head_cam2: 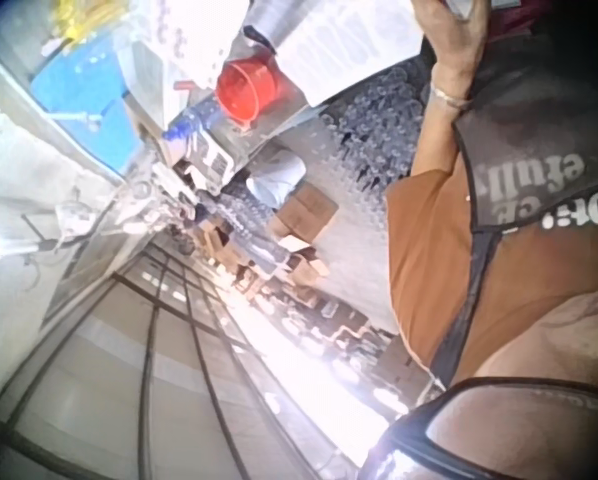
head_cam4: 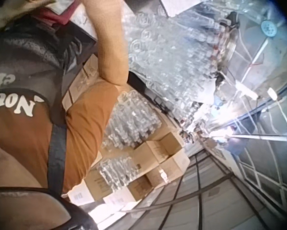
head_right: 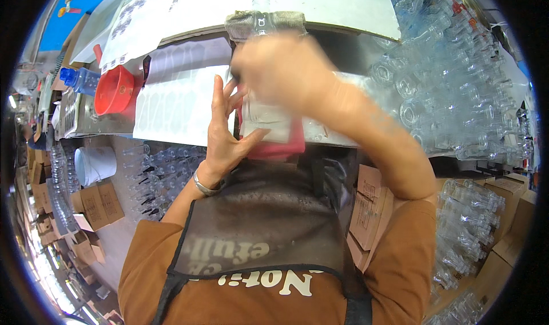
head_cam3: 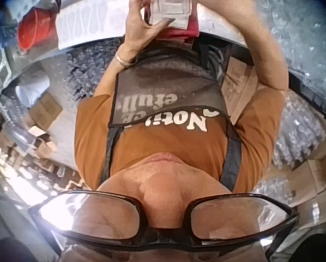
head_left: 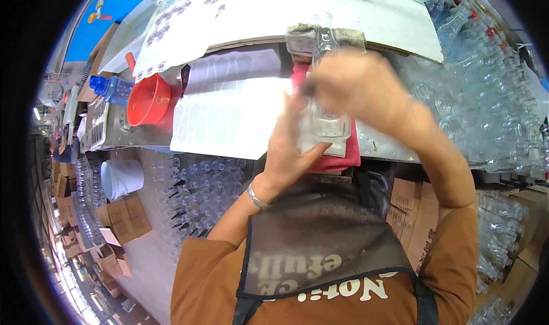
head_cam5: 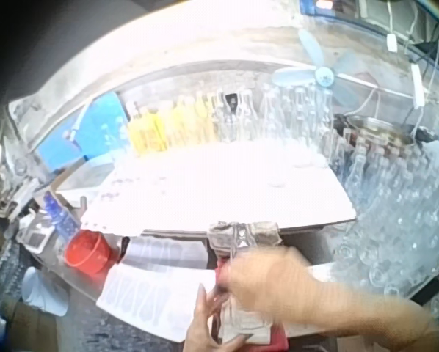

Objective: The person applies labels to clear plastic bottles one by one. They pick a bottle, place a label on it, smooth it with a black card, and set it aside. The person also handles sheets of labels and stacks them on the table.

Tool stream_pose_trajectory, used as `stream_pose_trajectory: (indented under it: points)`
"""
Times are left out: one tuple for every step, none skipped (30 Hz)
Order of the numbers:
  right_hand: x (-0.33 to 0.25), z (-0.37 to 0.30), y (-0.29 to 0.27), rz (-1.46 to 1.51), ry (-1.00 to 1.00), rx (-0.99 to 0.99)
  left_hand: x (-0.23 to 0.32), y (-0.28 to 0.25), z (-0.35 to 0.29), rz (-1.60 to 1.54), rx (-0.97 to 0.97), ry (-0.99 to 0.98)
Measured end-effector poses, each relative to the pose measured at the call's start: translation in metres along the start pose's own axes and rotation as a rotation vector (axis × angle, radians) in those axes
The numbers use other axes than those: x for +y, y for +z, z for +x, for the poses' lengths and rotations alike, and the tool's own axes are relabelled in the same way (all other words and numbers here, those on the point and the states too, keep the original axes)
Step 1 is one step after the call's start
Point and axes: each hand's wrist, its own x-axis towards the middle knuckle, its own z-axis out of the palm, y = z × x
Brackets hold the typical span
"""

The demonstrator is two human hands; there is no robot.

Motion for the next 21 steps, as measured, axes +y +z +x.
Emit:
stream_pose_trajectory:
  points:
    - [0.02,0.011,-0.011,-0.04,0.173,0.075,0.003,0.0,0.003,-0.005,0.003,0.001]
    - [0.026,0.014,-0.022,-0.195,0.172,0.25,0.004,0.0,0.005,-0.011,0.007,0.002]
    - [0.02,0.007,-0.014,-0.192,0.069,0.246,0.003,0.001,0.003,-0.038,0.005,0.002]
    - [0.006,-0.005,0.0,-0.179,-0.029,0.245,0.001,0.0,0.002,-0.058,-0.002,-0.021]
    - [-0.017,-0.015,0.006,-0.109,-0.141,0.085,-0.001,-0.002,-0.001,-0.081,-0.006,-0.046]
    - [-0.036,-0.018,0.0,0.14,-0.146,-0.002,-0.002,-0.003,-0.001,-0.102,-0.007,-0.068]
    - [-0.026,-0.017,-0.005,0.097,-0.074,-0.019,-0.003,-0.001,-0.002,-0.125,-0.008,-0.087]
    - [-0.008,-0.016,-0.008,0.06,-0.001,-0.035,-0.001,-0.001,-0.004,-0.096,-0.021,-0.078]
    - [0.018,-0.014,-0.011,0.163,0.193,0.138,0.0,-0.002,-0.002,-0.072,-0.038,-0.057]
    - [0.027,-0.016,-0.024,0.183,0.387,0.215,0.001,-0.003,0.003,-0.048,-0.048,-0.036]
    - [0.031,-0.026,-0.016,0.154,0.219,0.257,0.002,-0.006,0.004,-0.107,-0.07,-0.003]
    - [0.027,-0.038,-0.006,0.123,0.052,0.297,-0.002,-0.014,0.009,-0.145,-0.031,-0.002]
    - [0.001,-0.048,-0.004,0.279,0.053,0.143,-0.009,-0.025,0.015,-0.189,0.003,-0.004]
    - [-0.016,-0.056,-0.006,0.394,0.011,0.061,-0.015,-0.034,0.023,-0.23,0.041,-0.003]
    - [-0.009,-0.056,-0.008,0.402,0.059,0.033,-0.021,-0.045,0.044,-0.107,0.057,0.032]
    - [-0.001,-0.059,-0.01,0.412,0.121,0.003,-0.021,-0.053,0.071,0.011,0.063,0.062]
    - [0.023,-0.052,-0.007,0.32,0.178,0.193,-0.011,-0.053,0.097,0.05,0.043,0.027]
    - [0.04,-0.047,-0.013,0.243,0.36,0.253,-0.006,-0.05,0.124,0.094,0.036,-0.001]
    - [0.046,-0.044,-0.022,0.249,0.431,0.367,-0.012,-0.04,0.153,0.177,0.006,0.021]
    - [0.051,-0.044,-0.028,0.254,0.505,0.479,-0.017,-0.028,0.177,0.256,-0.026,0.04]
    - [0.049,-0.045,-0.028,0.337,0.523,0.498,-0.016,-0.021,0.187,0.345,-0.072,-0.001]
